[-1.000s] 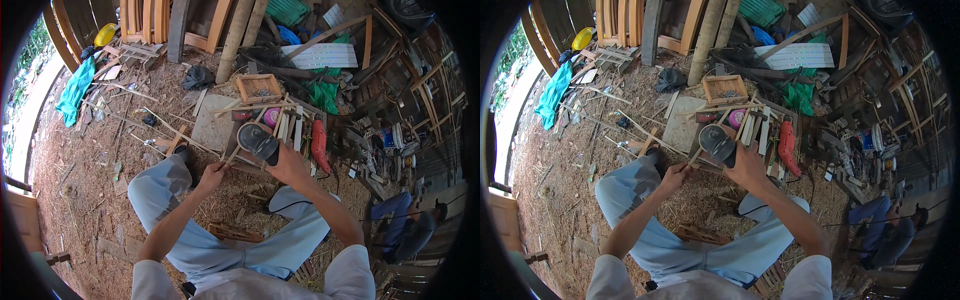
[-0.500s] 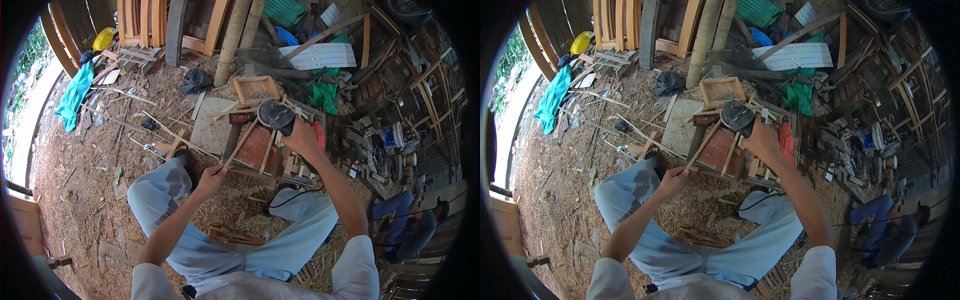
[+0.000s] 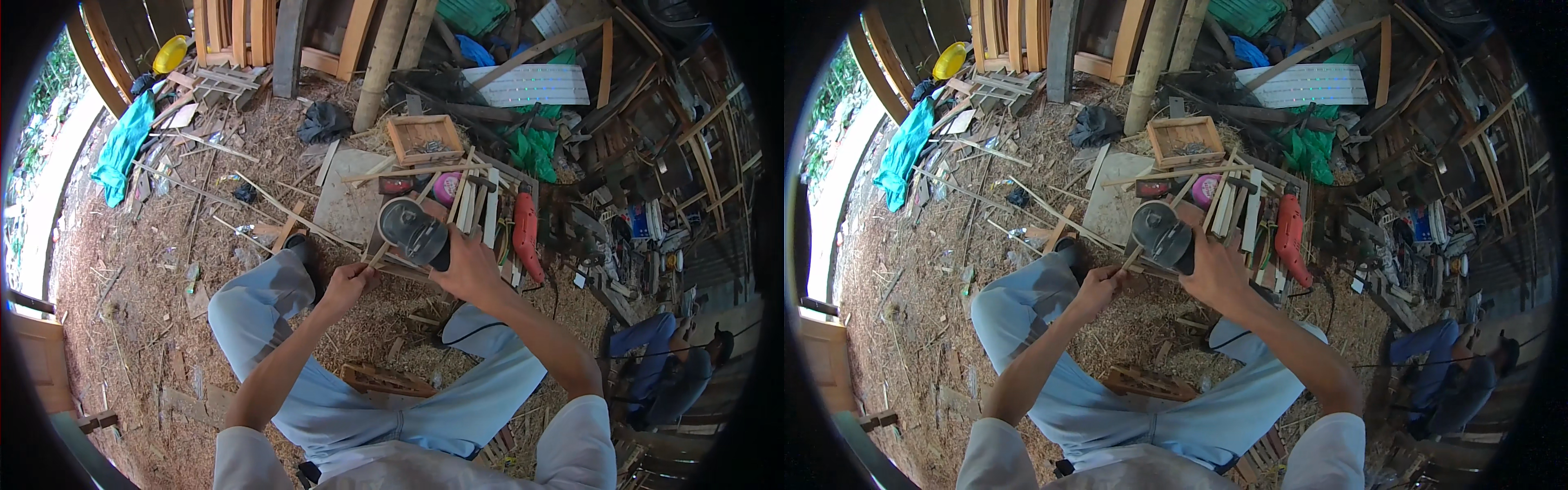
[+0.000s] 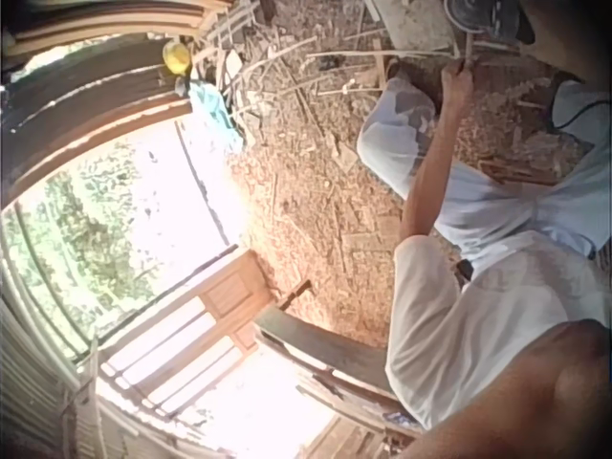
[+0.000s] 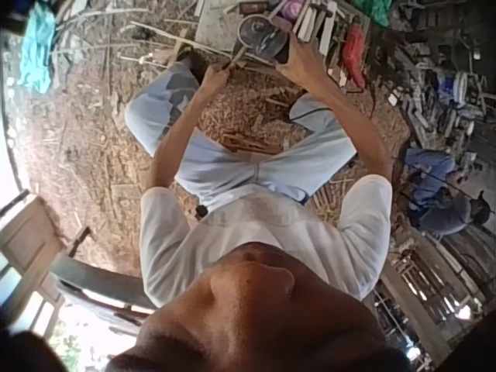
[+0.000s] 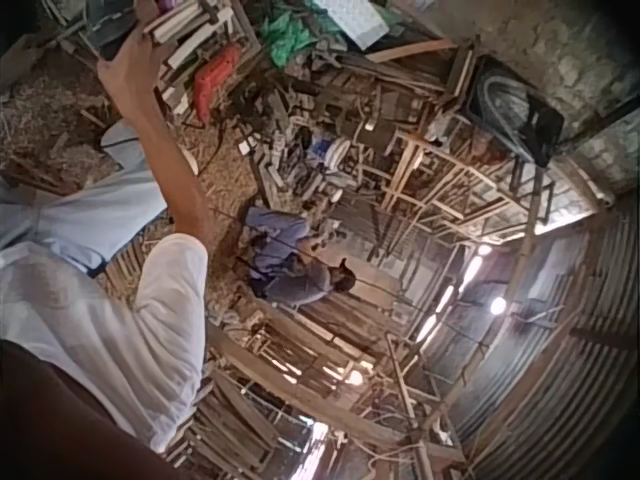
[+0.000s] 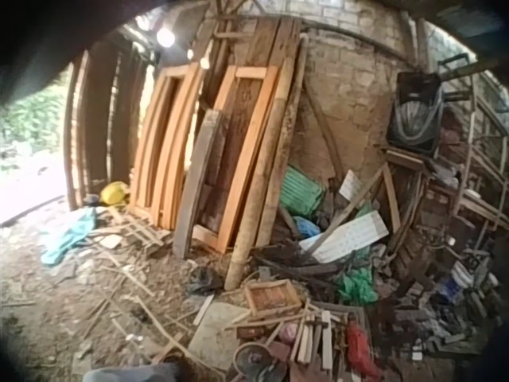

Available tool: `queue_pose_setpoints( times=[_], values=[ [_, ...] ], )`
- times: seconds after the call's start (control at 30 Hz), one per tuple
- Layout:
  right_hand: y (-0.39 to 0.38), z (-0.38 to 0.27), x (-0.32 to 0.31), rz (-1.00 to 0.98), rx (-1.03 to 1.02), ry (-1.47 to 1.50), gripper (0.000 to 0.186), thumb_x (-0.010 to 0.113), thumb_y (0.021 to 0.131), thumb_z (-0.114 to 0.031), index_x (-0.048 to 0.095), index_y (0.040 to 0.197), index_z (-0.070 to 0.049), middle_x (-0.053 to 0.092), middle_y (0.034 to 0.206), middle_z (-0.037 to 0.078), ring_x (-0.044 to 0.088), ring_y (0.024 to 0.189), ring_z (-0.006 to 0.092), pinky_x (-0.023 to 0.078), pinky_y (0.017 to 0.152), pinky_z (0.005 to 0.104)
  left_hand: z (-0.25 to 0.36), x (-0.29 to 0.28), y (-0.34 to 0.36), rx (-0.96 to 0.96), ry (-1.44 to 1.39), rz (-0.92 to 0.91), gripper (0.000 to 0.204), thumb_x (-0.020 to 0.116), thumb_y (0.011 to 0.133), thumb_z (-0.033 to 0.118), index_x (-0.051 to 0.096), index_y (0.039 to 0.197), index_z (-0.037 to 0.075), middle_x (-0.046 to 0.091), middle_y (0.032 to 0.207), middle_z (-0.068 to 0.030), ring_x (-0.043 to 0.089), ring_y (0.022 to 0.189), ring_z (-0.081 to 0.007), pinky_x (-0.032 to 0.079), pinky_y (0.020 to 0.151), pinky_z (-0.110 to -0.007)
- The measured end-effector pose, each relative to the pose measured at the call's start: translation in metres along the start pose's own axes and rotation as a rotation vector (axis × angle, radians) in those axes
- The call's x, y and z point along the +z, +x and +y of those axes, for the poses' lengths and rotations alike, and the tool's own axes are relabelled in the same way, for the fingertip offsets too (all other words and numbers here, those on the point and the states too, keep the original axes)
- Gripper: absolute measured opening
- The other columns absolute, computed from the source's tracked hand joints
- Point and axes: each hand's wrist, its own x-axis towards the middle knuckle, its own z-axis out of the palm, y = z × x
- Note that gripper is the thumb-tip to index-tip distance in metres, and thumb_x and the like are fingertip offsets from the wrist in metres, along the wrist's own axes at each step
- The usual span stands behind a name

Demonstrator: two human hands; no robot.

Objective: The person saws a piece of wood by hand on a workbench, then uses an angle grinder to sand several small wooden strips and a frame, and finally measures and joins the strips using glue.

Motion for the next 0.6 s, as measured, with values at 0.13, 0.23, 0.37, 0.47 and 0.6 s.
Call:
queue_pose_setpoints(
  times=[0.13, 0.23, 0.37, 0.47, 0.6],
  values=[
    [0.016, 0.018, -0.003, -0.039, 0.125, 0.096, 0.066, 0.072, 0.065, -0.023, 0.045, 0.118, 0.005, 0.062, 0.087, 0.029, 0.063, 0.081, 0.0451, 0.052, 0.071, 0.0509, -0.001, -0.002, 0.000, 0.039, 0.015, -0.019, 0.027, 0.051, 0.097, 0.020, 0.065, 0.097, -0.003, 0.056, 0.072, 0.0012, 0.045, 0.063, -0.0062, 0.037, 0.056, -0.026],
    [0.027, 0.032, -0.005, 0.013, 0.134, 0.021, 0.058, 0.072, 0.065, -0.021, 0.047, 0.111, 0.005, 0.064, 0.082, 0.026, 0.065, 0.078, 0.0423, 0.053, 0.070, 0.0475, -0.014, -0.004, 0.003, 0.053, 0.055, 0.005, 0.027, 0.051, 0.097, 0.020, 0.064, 0.097, -0.004, 0.056, 0.073, 0.0013, 0.046, 0.065, -0.0065, 0.037, 0.058, -0.026],
    [0.042, 0.052, -0.017, 0.026, 0.186, 0.009, 0.060, 0.072, 0.064, -0.020, 0.047, 0.112, 0.006, 0.064, 0.083, 0.026, 0.065, 0.079, 0.0420, 0.053, 0.071, 0.0472, -0.010, -0.002, 0.000, 0.134, 0.086, 0.030, 0.029, 0.051, 0.097, 0.022, 0.065, 0.096, -0.003, 0.051, 0.067, 0.0015, 0.042, 0.059, -0.0063, 0.034, 0.052, -0.027],
    [0.047, 0.069, -0.016, 0.057, 0.197, -0.031, 0.066, 0.071, 0.064, -0.019, 0.044, 0.117, 0.008, 0.065, 0.085, 0.025, 0.065, 0.080, 0.0420, 0.053, 0.071, 0.0479, -0.004, 0.001, 0.000, 0.100, 0.087, -0.003, 0.028, 0.051, 0.097, 0.019, 0.064, 0.095, -0.005, 0.056, 0.072, 0.0001, 0.045, 0.065, -0.0069, 0.037, 0.058, -0.026],
    [0.041, 0.060, -0.012, 0.014, 0.206, -0.057, 0.076, 0.073, 0.064, -0.021, 0.039, 0.126, 0.010, 0.064, 0.086, 0.026, 0.065, 0.079, 0.0424, 0.053, 0.071, 0.0486, -0.014, 0.000, 0.005, 0.062, -0.004, 0.018, 0.028, 0.051, 0.097, 0.020, 0.065, 0.096, -0.004, 0.055, 0.071, 0.0004, 0.044, 0.064, -0.0071, 0.037, 0.059, -0.027]
  ],
)
